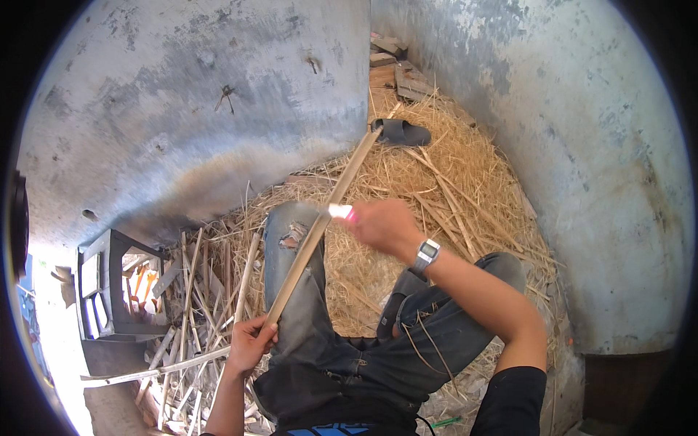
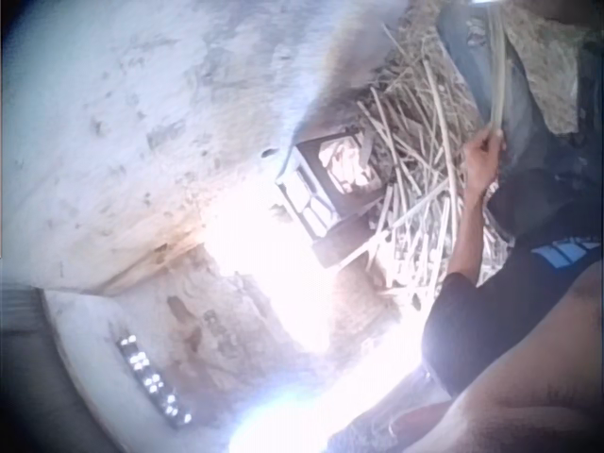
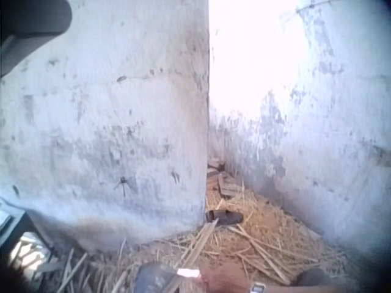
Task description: The person shaves a piece of wood using a knife, removing thin layers of the material by hand while sitting on a floor covered in straw.
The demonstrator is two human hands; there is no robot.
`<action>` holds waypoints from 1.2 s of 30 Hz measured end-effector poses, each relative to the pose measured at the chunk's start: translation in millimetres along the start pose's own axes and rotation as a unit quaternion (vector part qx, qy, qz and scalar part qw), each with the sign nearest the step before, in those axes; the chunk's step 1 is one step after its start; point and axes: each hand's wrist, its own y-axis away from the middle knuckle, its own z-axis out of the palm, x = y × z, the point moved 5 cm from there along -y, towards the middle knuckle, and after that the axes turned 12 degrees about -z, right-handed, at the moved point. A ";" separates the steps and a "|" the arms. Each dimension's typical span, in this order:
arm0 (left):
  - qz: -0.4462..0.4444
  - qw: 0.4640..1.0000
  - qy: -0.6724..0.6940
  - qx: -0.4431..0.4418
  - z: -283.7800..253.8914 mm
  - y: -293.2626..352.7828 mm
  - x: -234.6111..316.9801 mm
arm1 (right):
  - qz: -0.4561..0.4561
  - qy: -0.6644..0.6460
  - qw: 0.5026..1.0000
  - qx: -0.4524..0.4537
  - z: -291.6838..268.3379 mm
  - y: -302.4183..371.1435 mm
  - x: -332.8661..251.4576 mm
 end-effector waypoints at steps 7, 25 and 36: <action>-0.075 0.991 0.088 -0.072 2.4 -3.0 11.2 | -0.086 -0.169 0.970 -0.153 25.5 27.7 -120.0; -0.028 0.995 0.101 -0.004 6.4 -14.7 29.3 | -0.160 0.000 0.984 0.075 54.8 -8.8 -51.7; -0.009 0.995 0.101 -0.007 18.0 -30.0 49.0 | -0.063 -0.185 0.980 -0.045 20.3 9.6 -65.7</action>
